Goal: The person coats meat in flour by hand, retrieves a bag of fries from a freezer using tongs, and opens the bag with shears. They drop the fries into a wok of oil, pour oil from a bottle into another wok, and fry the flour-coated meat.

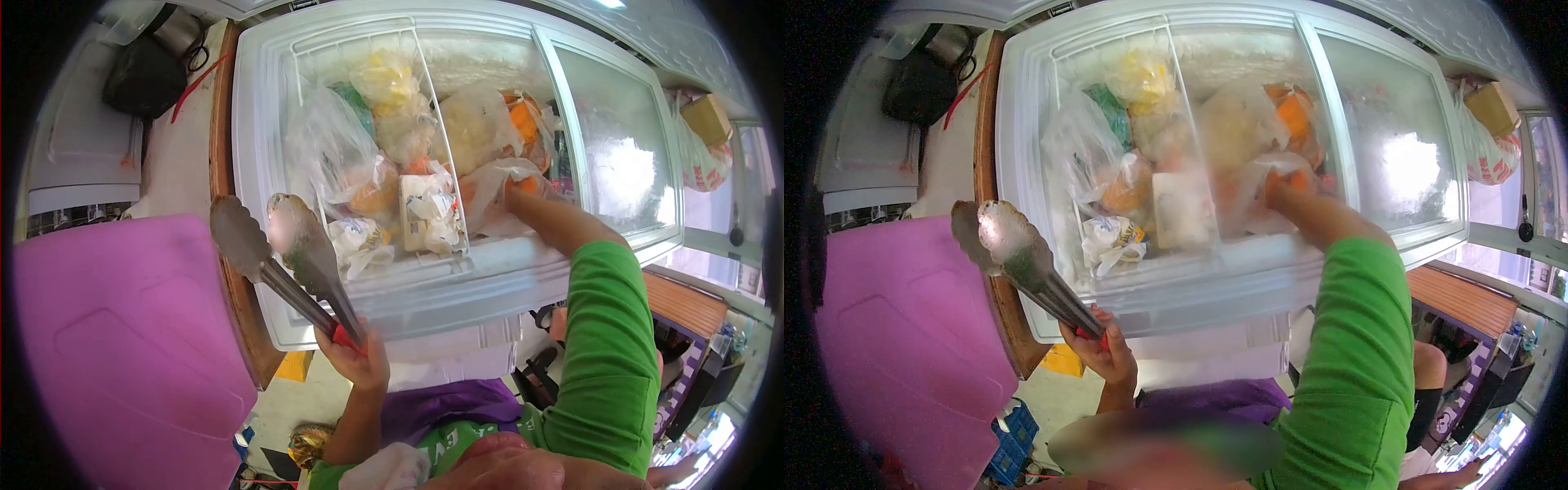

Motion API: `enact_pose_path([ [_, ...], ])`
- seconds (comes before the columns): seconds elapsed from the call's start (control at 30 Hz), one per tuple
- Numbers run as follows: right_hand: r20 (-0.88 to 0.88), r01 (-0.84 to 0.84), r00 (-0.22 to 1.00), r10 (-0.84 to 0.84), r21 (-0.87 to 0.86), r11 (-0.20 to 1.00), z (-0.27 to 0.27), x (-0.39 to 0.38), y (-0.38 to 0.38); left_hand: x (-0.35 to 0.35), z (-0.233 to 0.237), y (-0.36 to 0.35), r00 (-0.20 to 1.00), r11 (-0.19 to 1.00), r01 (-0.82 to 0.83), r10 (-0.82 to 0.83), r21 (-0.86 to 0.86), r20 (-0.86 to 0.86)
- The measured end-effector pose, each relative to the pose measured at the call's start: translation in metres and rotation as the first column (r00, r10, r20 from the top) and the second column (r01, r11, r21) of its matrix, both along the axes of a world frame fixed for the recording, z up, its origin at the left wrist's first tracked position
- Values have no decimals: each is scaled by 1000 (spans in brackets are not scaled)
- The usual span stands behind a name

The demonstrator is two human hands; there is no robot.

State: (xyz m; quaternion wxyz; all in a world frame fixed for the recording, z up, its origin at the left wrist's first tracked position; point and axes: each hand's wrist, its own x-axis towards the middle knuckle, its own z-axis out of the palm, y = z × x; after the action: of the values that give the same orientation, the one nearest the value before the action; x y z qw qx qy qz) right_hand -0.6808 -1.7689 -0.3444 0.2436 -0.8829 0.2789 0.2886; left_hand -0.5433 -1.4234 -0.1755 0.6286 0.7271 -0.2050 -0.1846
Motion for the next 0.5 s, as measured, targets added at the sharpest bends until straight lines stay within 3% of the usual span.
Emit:
enact_pose_path([
  [0.3, -78, -109, 990, 114, 58, 992, 35, 11, -31, -1, -7, 4, 999, 1000, 0, -1, 19, 42],
  [0.5, -11, -4, 1000, 4, 11, 1000, 14, 4, -29, 1, -4, 1, 1000, 1000, 0, 0, -2, 14],
])
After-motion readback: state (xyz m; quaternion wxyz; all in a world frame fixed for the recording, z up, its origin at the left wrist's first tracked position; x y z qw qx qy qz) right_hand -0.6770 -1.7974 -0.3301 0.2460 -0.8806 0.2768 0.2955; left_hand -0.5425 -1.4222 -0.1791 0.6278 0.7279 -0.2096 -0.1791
